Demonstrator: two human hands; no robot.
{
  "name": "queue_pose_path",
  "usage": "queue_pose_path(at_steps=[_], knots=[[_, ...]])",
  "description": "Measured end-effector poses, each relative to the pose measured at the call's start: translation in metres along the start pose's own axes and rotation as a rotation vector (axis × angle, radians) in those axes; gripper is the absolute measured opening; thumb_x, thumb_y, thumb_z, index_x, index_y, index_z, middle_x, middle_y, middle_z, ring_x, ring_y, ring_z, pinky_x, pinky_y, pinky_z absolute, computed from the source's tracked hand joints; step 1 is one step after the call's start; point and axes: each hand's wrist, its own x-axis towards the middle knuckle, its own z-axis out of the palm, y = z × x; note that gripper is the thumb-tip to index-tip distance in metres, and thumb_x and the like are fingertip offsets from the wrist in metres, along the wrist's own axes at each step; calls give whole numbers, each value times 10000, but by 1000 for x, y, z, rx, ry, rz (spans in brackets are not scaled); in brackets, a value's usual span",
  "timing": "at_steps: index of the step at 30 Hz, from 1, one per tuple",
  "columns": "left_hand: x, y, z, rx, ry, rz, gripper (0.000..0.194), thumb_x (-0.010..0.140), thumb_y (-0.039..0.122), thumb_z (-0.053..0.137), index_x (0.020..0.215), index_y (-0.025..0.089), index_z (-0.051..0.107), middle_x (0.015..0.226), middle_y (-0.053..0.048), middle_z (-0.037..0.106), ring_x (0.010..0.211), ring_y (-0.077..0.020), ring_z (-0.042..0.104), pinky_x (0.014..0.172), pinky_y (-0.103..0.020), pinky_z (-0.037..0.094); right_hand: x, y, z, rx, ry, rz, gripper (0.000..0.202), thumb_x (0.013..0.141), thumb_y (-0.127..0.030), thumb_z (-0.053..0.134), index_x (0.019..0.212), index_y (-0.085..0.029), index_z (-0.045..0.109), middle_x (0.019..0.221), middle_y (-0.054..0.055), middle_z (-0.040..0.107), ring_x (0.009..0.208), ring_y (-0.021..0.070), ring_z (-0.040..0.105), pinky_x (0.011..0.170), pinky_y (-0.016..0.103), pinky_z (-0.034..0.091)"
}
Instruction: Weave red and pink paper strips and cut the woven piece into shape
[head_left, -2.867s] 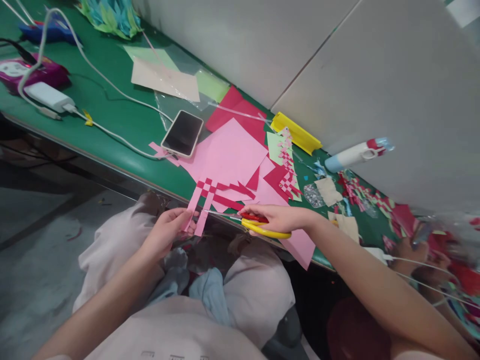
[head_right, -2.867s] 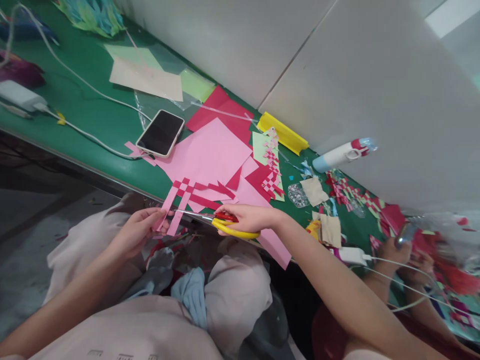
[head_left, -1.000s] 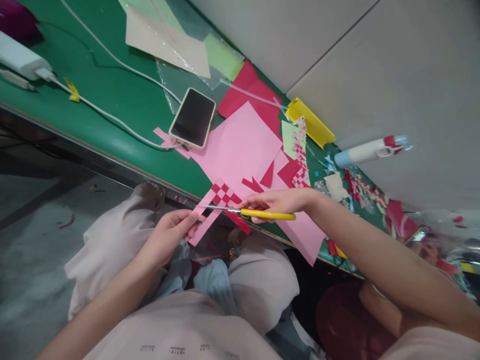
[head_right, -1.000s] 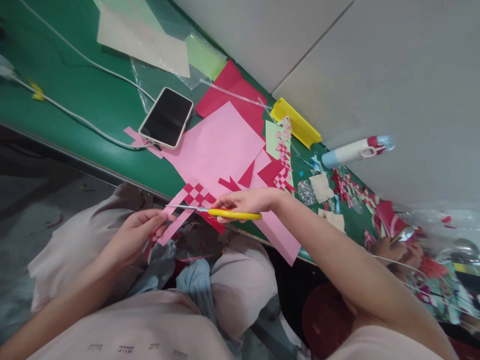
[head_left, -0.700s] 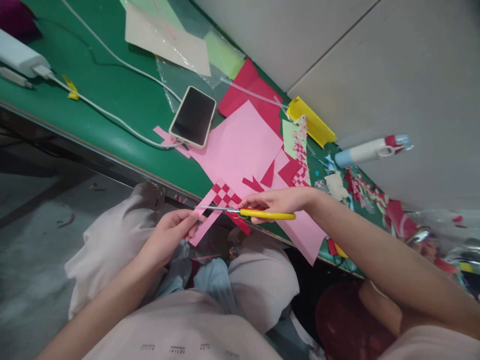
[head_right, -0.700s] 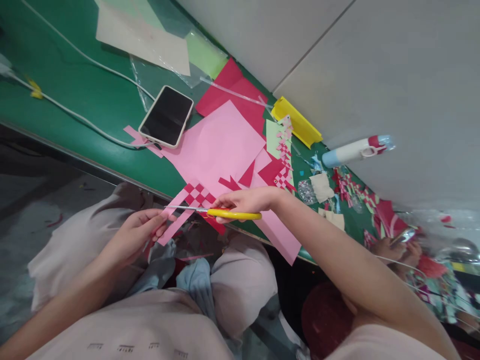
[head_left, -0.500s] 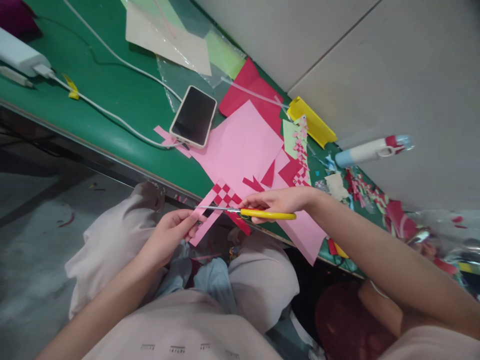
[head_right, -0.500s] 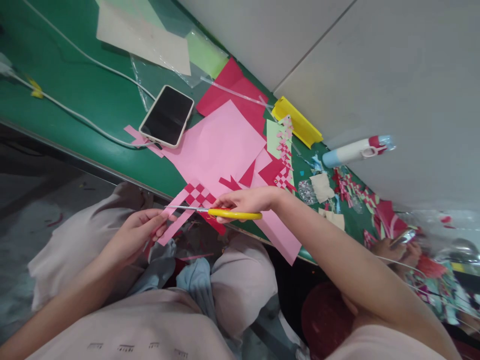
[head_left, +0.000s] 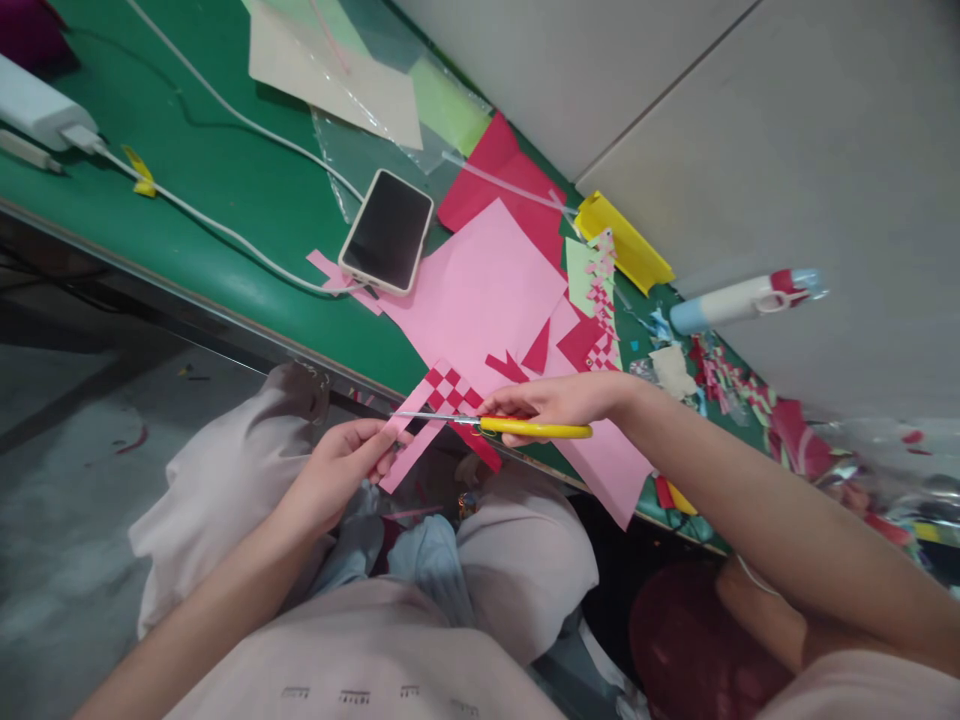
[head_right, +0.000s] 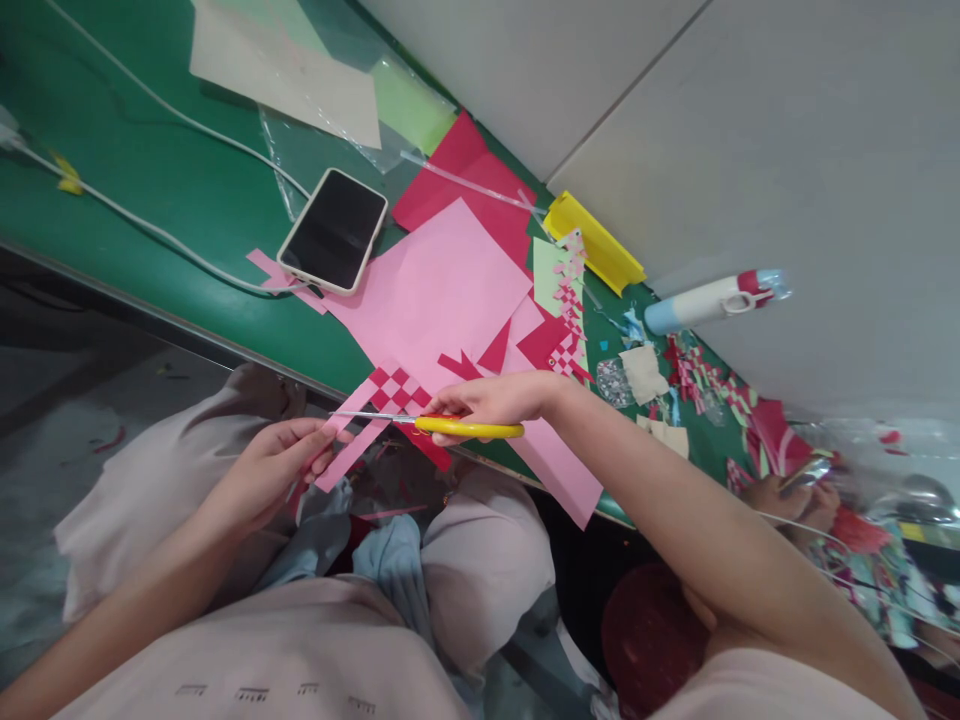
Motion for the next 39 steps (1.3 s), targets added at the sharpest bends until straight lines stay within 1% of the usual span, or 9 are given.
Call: queue_pose_path(at_steps=[6, 11, 17, 24, 27, 32, 36, 39], knots=[[-1, 1, 1, -1, 0, -8, 431, 696, 542, 706, 775, 119, 685, 470, 56, 480, 440, -47, 379, 444, -181, 285, -1, 0, 1, -10, 0, -7, 677, 717, -410, 709, 1293, -126, 494, 1171, 112, 595, 1059, 219, 573, 910, 300, 449], [-1, 1, 0, 5, 1, -13, 443, 689, 552, 706, 774, 118, 686, 471, 55, 480, 439, -47, 379, 444, -183, 285, -1, 0, 2, -26, 26, -9, 688, 727, -446, 689, 1307, -130, 493, 1182, 113, 593, 1076, 223, 568, 920, 301, 445], [0, 0, 0, 6, 3, -8, 430, 692, 541, 704, 773, 120, 686, 471, 53, 483, 439, -52, 381, 444, -190, 290, 0, 2, 3, -57, 42, -15, 691, 722, -446, 687, 1302, -122, 498, 1187, 114, 597, 1093, 228, 559, 932, 312, 438], [1, -1, -1, 24, 0, 1, 418, 709, 533, 693, 780, 121, 685, 476, 47, 487, 443, -58, 383, 446, -194, 295, -1, -1, 2, -67, 4, -17, 686, 758, -433, 655, 1334, -120, 456, 1210, 124, 583, 1102, 225, 558, 897, 288, 448], [1, -2, -2, 27, -9, 0, 407, 721, 525, 685, 780, 123, 688, 476, 46, 479, 443, -60, 378, 446, -195, 293, -2, -4, 0, -65, -7, -11, 674, 758, -434, 661, 1322, -124, 463, 1216, 125, 578, 1100, 226, 557, 898, 289, 451], [1, -3, -3, 28, -11, 0, 381, 730, 507, 682, 784, 129, 695, 478, 48, 464, 443, -63, 372, 442, -198, 286, -3, -6, -1, -31, -33, -6, 638, 744, -391, 686, 1305, -162, 488, 1160, 97, 611, 1053, 214, 577, 887, 289, 452], [0, -1, -2, 22, 1, -2, 387, 725, 515, 684, 772, 131, 695, 479, 50, 460, 443, -58, 369, 444, -193, 281, -4, -4, -4, -7, -54, -7, 649, 745, -356, 689, 1326, -163, 472, 1121, 85, 627, 1027, 202, 589, 873, 282, 450], [0, -1, -2, 30, -4, -2, 396, 729, 521, 680, 777, 129, 698, 475, 54, 445, 442, -57, 352, 439, -192, 265, -4, -2, -5, -15, -64, -7, 631, 753, -366, 686, 1312, -161, 477, 1118, 86, 624, 1016, 198, 589, 869, 282, 448]])
